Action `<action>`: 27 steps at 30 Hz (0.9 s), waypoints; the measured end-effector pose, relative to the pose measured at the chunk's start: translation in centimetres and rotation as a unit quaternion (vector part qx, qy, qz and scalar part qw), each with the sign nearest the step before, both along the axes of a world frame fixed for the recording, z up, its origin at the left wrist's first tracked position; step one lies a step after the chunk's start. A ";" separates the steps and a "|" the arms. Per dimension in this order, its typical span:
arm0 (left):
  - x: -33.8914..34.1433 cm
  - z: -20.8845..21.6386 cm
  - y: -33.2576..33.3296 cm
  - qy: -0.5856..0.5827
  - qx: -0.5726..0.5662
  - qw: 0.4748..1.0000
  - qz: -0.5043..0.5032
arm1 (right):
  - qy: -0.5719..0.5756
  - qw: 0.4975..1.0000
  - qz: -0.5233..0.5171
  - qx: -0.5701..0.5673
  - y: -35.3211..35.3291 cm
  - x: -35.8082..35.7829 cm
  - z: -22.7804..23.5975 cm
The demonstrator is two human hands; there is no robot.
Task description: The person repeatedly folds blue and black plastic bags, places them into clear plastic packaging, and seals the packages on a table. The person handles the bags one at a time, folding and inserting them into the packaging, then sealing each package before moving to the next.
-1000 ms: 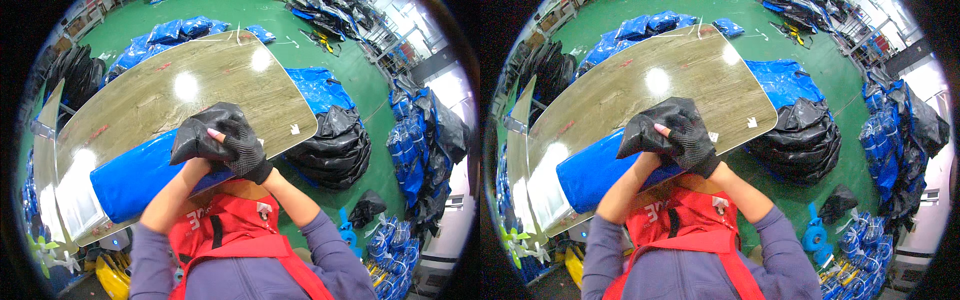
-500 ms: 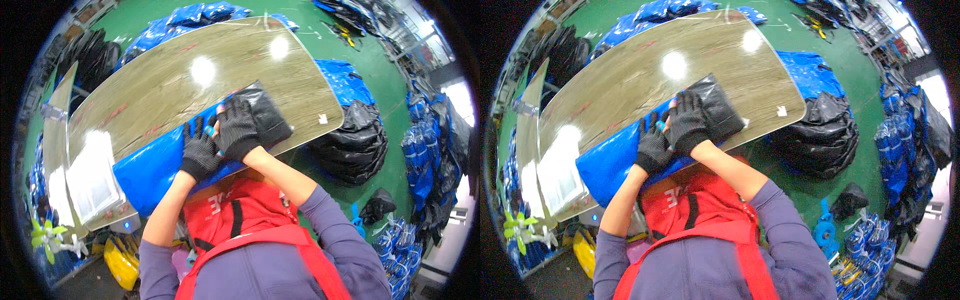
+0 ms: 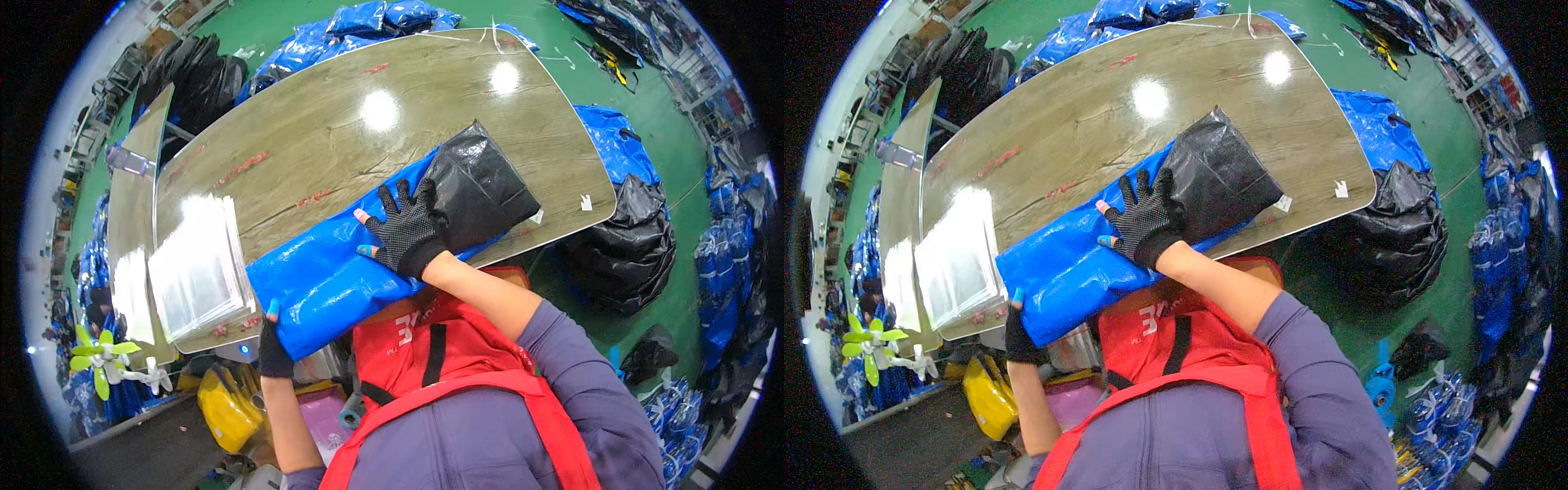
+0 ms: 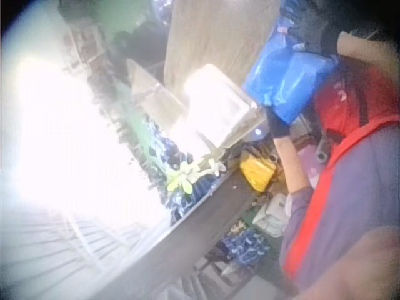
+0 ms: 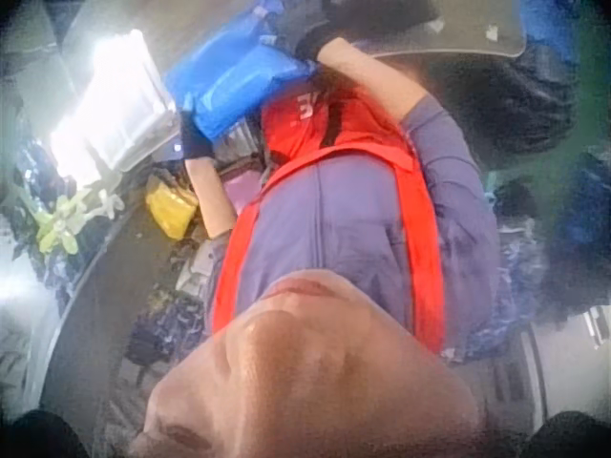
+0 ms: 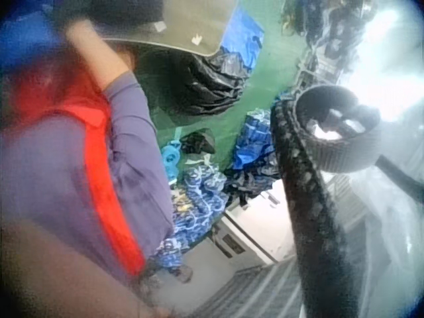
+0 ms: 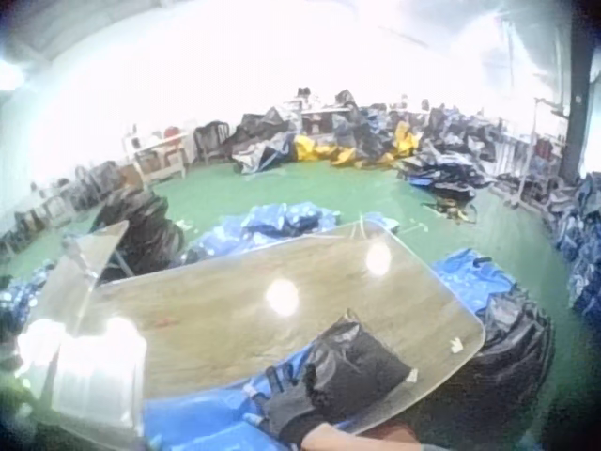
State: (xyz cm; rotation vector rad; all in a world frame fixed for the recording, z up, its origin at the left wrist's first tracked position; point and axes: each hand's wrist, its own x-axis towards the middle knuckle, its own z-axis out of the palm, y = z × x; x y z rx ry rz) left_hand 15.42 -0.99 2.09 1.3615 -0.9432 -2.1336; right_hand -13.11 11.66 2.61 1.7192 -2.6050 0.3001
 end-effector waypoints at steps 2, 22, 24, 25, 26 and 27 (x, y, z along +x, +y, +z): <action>0.3 1.9 1.2 0.036 -0.024 0.999 0.001 | -0.013 0.991 0.080 -0.108 1.4 -0.4 -0.5; -30.9 4.6 11.0 -0.139 -0.774 0.425 -0.448 | -0.472 0.820 0.116 -0.302 10.7 -0.3 -4.9; -31.2 3.5 10.9 -0.151 -0.771 0.437 -0.438 | -0.356 0.893 0.085 -0.263 12.3 -0.5 -1.8; -31.0 3.0 10.9 -0.162 -0.772 0.437 -0.432 | -0.227 0.946 0.096 -0.210 13.8 -1.0 0.1; -30.9 2.5 11.1 -0.148 -0.785 0.449 -0.401 | -0.115 0.981 0.102 -0.120 15.2 -1.4 2.2; -30.6 2.0 11.2 -0.153 -0.778 0.450 -0.412 | -0.250 0.966 0.059 -0.016 16.5 -2.4 4.0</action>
